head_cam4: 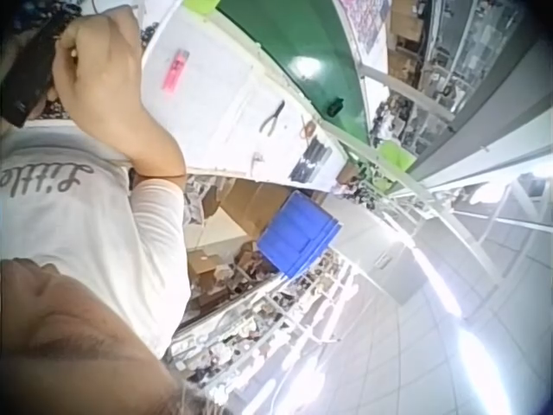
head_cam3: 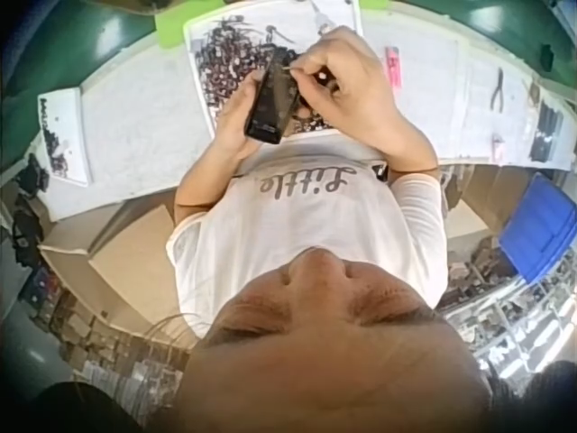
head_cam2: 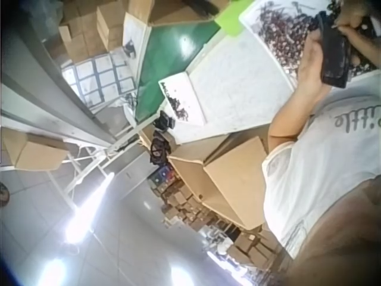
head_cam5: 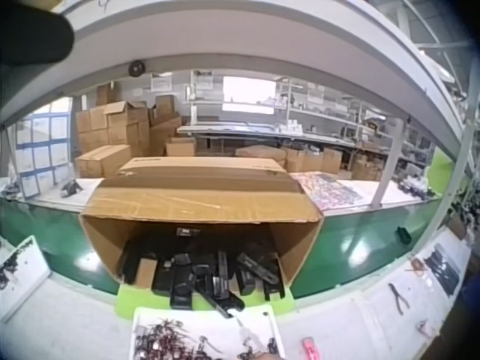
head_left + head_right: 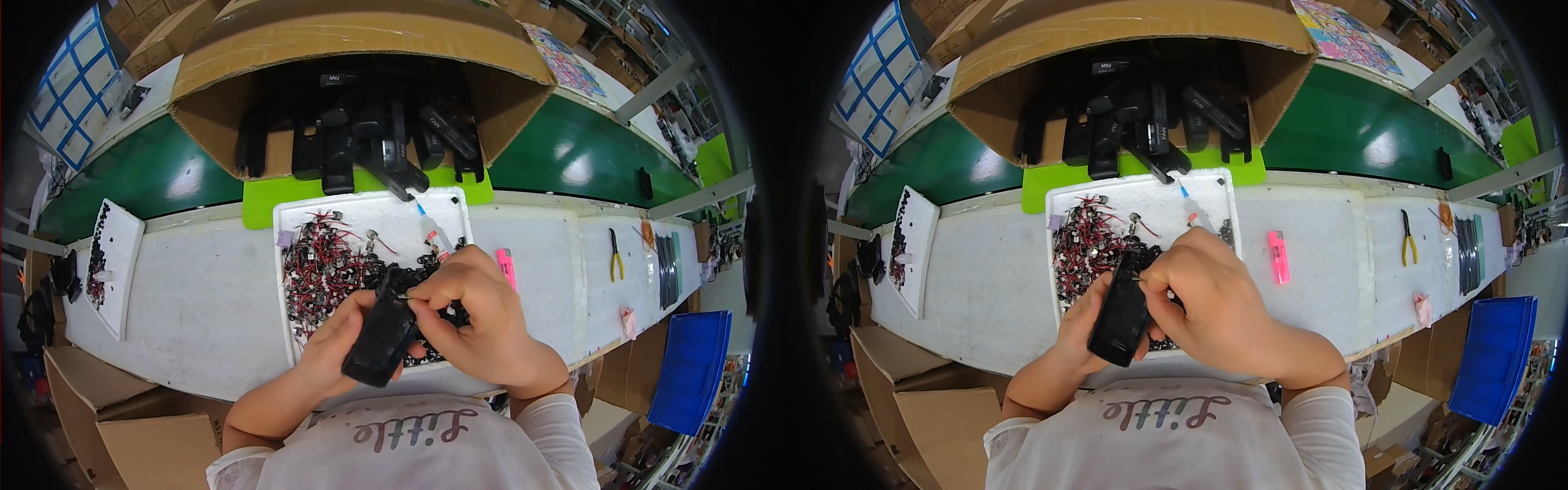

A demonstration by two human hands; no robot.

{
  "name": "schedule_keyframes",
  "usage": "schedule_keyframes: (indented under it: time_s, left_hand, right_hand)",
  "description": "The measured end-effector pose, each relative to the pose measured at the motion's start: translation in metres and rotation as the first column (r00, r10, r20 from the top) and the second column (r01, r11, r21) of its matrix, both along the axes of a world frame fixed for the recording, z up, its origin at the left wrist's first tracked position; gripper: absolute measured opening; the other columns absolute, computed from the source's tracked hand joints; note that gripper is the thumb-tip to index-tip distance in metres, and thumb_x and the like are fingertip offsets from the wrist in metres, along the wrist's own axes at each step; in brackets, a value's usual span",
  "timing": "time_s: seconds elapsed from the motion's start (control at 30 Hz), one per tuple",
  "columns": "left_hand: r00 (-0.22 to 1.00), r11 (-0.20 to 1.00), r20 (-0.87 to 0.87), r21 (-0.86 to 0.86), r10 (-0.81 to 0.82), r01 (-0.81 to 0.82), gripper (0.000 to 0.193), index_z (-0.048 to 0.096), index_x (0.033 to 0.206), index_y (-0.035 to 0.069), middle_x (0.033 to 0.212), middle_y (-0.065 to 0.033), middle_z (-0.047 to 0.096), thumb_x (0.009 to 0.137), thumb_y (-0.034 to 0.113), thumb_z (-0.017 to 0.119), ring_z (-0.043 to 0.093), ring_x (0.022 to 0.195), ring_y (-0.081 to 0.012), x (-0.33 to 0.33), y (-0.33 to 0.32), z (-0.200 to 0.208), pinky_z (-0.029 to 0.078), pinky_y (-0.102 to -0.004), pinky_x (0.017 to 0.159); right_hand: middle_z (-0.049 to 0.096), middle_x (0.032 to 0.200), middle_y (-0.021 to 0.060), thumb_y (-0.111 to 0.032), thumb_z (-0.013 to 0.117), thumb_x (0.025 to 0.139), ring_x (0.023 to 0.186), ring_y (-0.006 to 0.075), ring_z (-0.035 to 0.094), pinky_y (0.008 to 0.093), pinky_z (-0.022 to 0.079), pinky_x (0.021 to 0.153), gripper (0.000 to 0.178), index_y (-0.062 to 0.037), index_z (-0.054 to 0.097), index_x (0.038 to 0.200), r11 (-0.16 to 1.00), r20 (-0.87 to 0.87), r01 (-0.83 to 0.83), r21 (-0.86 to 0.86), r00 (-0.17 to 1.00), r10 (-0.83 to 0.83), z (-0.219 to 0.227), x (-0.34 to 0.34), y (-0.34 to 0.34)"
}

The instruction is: The person assembles fan housings by applying glue from a bottle, pressing small black components into place, and using pliers to trim wires before setting the completed units aside.

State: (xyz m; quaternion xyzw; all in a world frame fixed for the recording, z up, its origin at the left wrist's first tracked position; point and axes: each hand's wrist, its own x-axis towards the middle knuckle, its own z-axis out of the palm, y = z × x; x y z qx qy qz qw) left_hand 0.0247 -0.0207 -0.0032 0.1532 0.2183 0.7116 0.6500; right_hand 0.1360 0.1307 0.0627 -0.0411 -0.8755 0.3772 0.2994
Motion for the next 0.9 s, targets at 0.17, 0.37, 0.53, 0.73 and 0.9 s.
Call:
schedule_keyframes:
  time_s: [0.17,0.37,0.53,0.73,0.9]
  left_hand:
    - [1.000,0.999,-0.002,0.035,-0.012,0.012,0.041,0.034,0.120,0.009,0.113,-0.0192,0.050,0.093,0.039,0.040,0.058,0.096,-0.0356,0.001,-0.002,0.001,0.053,-0.0349,0.062]
    - [0.997,0.998,-0.075,0.056,-0.011,0.015,0.044,0.031,0.124,0.010,0.117,-0.0176,0.049,0.092,0.039,0.041,0.058,0.098,-0.0325,0.002,-0.003,0.000,0.053,-0.0343,0.066]
    - [0.989,0.999,-0.143,0.046,0.032,-0.026,0.047,0.028,0.128,0.010,0.119,-0.0147,0.047,0.092,0.038,0.042,0.057,0.100,-0.0273,0.005,-0.005,0.001,0.052,-0.0338,0.071]
    - [0.956,0.979,-0.259,-0.112,0.135,-0.168,0.046,0.033,0.122,0.008,0.109,-0.0131,0.052,0.091,0.040,0.044,0.061,0.081,-0.0229,0.010,-0.002,0.003,0.054,-0.0350,0.065]
    - [0.925,0.980,-0.347,-0.064,0.157,-0.190,0.045,0.032,0.122,0.007,0.108,-0.0126,0.052,0.092,0.036,0.044,0.060,0.084,-0.0220,0.011,-0.004,-0.005,0.053,-0.0352,0.069]
  right_hand:
    - [0.062,0.080,0.0046,0.010,0.066,0.066,0.070,0.0215,0.052,0.0298,0.041,0.060,0.028,-0.0074,0.048,0.079,1.000,-0.051,-0.010,0.009,0.999,0.011,0.001,0.001,-0.002]
    - [0.062,0.081,0.0041,0.009,0.067,0.065,0.071,0.0215,0.051,0.0299,0.041,0.060,0.029,-0.0078,0.047,0.079,0.998,-0.033,-0.019,0.059,0.999,0.021,0.004,0.004,-0.005]
    - [0.062,0.080,0.0026,0.009,0.067,0.064,0.072,0.0224,0.051,0.0312,0.042,0.059,0.029,-0.0085,0.047,0.077,0.997,0.020,-0.010,0.074,1.000,0.008,0.003,0.003,-0.005]
    - [0.061,0.079,0.0032,0.008,0.067,0.061,0.072,0.0238,0.051,0.0321,0.042,0.060,0.029,-0.0076,0.049,0.077,0.987,0.027,0.001,0.163,1.000,-0.005,0.000,0.000,-0.005]
    - [0.060,0.077,0.0039,0.008,0.068,0.059,0.071,0.0241,0.051,0.0324,0.042,0.060,0.029,-0.0066,0.051,0.078,0.979,0.035,-0.008,0.205,0.999,0.001,-0.001,-0.001,-0.006]
